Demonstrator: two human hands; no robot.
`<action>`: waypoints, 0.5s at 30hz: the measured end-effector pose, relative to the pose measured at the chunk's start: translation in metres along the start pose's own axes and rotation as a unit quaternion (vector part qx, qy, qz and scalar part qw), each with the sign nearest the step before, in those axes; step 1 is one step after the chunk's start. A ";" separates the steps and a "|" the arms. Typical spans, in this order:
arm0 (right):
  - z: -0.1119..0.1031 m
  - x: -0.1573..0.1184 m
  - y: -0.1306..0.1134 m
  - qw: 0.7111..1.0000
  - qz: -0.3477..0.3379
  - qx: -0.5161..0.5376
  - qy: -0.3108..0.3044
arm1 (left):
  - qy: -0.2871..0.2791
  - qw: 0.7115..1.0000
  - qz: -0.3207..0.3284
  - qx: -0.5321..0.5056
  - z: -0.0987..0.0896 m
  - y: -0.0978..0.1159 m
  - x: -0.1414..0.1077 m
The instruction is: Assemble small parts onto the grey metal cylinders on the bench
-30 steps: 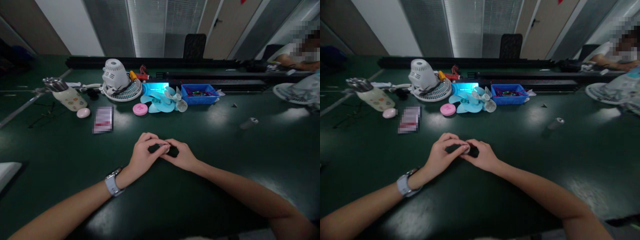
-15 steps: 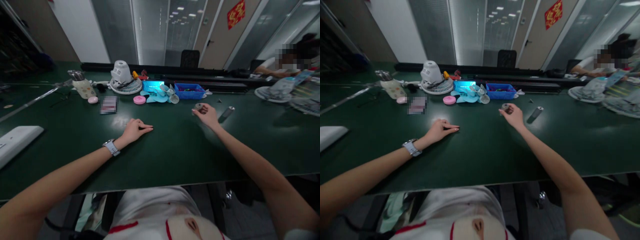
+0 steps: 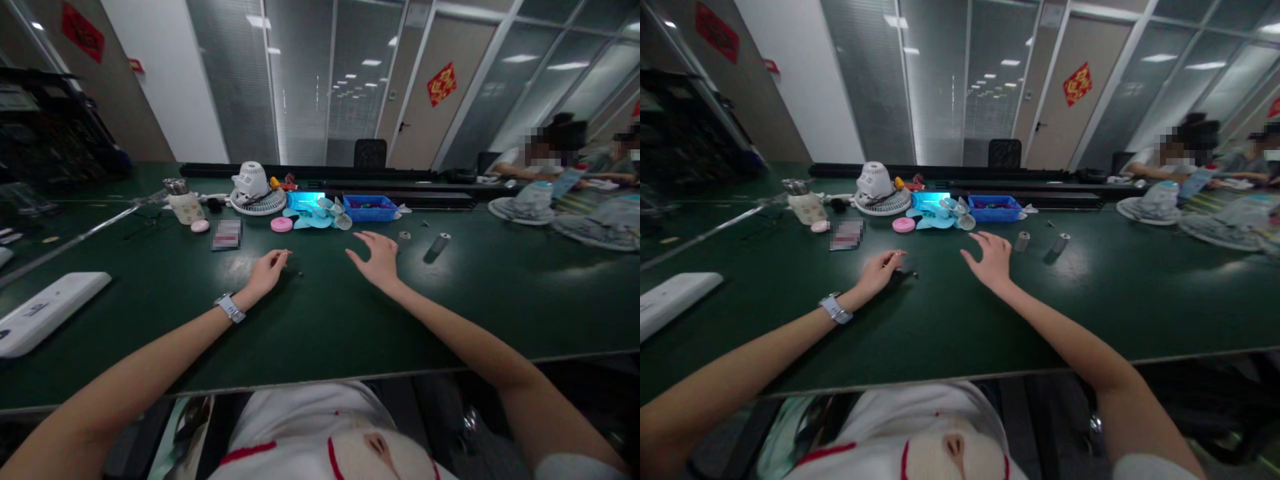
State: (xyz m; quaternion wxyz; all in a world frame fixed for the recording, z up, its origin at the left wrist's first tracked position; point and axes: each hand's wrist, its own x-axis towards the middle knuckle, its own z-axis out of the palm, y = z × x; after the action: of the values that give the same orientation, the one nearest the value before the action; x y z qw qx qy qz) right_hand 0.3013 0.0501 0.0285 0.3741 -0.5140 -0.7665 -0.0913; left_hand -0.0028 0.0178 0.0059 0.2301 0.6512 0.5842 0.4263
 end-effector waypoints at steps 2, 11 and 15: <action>0.009 -0.006 -0.042 0.996 -0.057 0.035 -0.062 | 0.013 1.000 -0.001 -0.010 0.001 -0.001 0.000; 0.048 -0.006 -0.087 0.953 -0.023 0.159 -0.255 | -0.003 1.000 0.007 0.011 0.000 0.003 -0.004; 0.054 -0.003 -0.090 0.953 -0.033 0.168 -0.251 | -0.015 1.000 0.006 0.009 0.001 0.004 -0.004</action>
State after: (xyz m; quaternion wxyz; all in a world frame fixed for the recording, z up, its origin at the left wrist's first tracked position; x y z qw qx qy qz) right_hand 0.1993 0.0354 0.0106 0.2477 -0.4246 -0.8563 0.1582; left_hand 0.0004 0.0135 0.0073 0.2304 0.6636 0.5802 0.4123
